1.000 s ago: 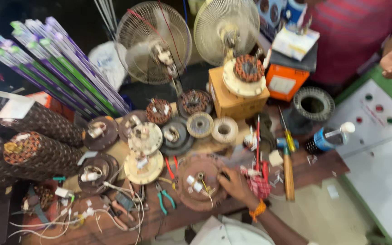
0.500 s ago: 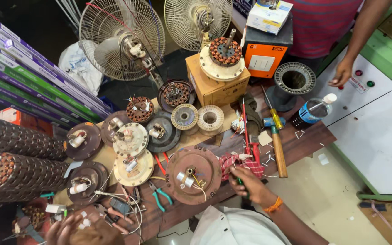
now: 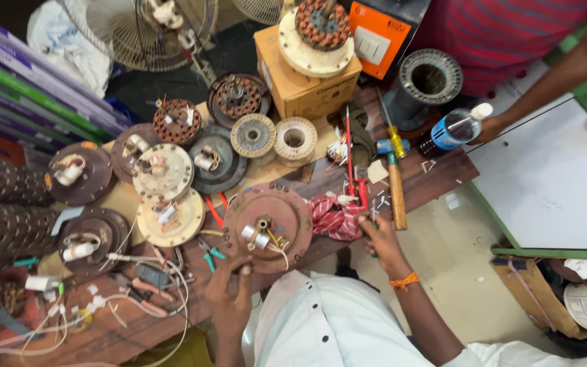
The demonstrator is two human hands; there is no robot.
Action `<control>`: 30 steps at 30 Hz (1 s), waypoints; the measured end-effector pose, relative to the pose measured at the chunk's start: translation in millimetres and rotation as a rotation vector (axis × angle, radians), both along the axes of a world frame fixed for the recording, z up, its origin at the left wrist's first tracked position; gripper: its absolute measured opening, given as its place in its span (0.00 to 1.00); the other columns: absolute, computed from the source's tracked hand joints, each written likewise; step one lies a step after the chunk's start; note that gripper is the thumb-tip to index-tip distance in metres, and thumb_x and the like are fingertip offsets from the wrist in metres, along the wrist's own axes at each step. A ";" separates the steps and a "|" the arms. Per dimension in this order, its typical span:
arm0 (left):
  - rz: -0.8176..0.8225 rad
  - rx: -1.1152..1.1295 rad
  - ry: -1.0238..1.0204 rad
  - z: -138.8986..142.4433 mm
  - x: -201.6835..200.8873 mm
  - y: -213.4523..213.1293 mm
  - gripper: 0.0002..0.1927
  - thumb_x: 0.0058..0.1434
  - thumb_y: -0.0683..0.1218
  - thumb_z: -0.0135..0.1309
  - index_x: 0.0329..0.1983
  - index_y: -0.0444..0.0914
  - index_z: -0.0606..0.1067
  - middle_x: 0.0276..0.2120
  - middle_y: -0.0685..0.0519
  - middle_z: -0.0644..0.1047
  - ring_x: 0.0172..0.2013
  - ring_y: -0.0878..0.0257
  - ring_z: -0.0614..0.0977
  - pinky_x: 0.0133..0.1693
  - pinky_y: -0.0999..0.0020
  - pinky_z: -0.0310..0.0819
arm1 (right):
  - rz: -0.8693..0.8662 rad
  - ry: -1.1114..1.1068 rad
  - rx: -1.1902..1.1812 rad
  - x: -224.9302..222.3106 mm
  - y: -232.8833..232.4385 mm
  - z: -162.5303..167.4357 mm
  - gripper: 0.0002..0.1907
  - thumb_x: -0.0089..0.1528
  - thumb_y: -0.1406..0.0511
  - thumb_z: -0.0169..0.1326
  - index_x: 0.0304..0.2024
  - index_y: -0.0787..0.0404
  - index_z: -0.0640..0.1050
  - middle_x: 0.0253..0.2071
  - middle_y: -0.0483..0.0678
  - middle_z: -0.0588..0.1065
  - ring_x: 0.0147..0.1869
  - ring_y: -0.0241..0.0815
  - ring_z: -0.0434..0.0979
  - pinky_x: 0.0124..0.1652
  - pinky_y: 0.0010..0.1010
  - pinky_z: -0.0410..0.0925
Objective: The person works on a circular electrical component on a cluttered workbench, using a screwdriver to adjust wires and then wrapping the connections with yellow electrical tape. The person handles the component and tools directly with both hands.
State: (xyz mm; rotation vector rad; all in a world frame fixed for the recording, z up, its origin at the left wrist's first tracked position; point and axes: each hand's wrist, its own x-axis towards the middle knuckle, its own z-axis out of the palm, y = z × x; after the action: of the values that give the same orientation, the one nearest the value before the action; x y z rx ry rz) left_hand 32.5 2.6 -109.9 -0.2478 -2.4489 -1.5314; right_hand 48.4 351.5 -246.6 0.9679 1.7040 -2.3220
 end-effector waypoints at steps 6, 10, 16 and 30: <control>-0.091 0.007 0.058 20.2 -6.5 13.3 0.06 0.62 0.36 0.55 0.42 0.33 0.78 0.36 0.47 0.81 0.38 0.54 0.84 0.42 0.65 0.76 | 0.064 0.027 0.386 -10.9 19.0 12.3 0.11 0.66 0.61 0.54 0.45 0.61 0.79 0.25 0.41 0.71 0.20 0.28 0.63 0.19 0.24 0.56; -0.073 -0.005 0.061 24.6 -7.7 21.3 0.05 0.62 0.35 0.55 0.41 0.33 0.77 0.36 0.47 0.81 0.38 0.54 0.84 0.43 0.64 0.76 | 0.074 0.224 0.726 -15.7 29.9 16.3 0.11 0.67 0.64 0.54 0.44 0.65 0.80 0.30 0.44 0.78 0.32 0.29 0.77 0.33 0.22 0.71; -0.045 0.032 0.019 29.4 -4.3 27.3 0.06 0.61 0.35 0.54 0.41 0.33 0.78 0.36 0.48 0.81 0.38 0.56 0.84 0.43 0.65 0.76 | 0.060 0.042 0.838 -18.9 51.2 22.2 0.10 0.67 0.63 0.55 0.46 0.63 0.81 0.27 0.47 0.78 0.31 0.35 0.75 0.33 0.29 0.68; -0.163 -0.103 0.081 66.6 3.1 45.5 0.09 0.57 0.35 0.58 0.41 0.35 0.78 0.38 0.49 0.82 0.37 0.56 0.83 0.39 0.65 0.76 | 0.269 0.113 0.878 -39.2 82.1 -16.4 0.10 0.66 0.63 0.57 0.45 0.64 0.81 0.32 0.52 0.80 0.36 0.43 0.79 0.39 0.34 0.70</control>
State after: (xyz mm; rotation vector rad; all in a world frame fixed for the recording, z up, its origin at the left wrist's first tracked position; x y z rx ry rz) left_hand 35.6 48.0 -43.3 -0.5295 -2.4988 -1.4274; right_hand 9.3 433.6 -263.0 0.6129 2.7644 -1.4520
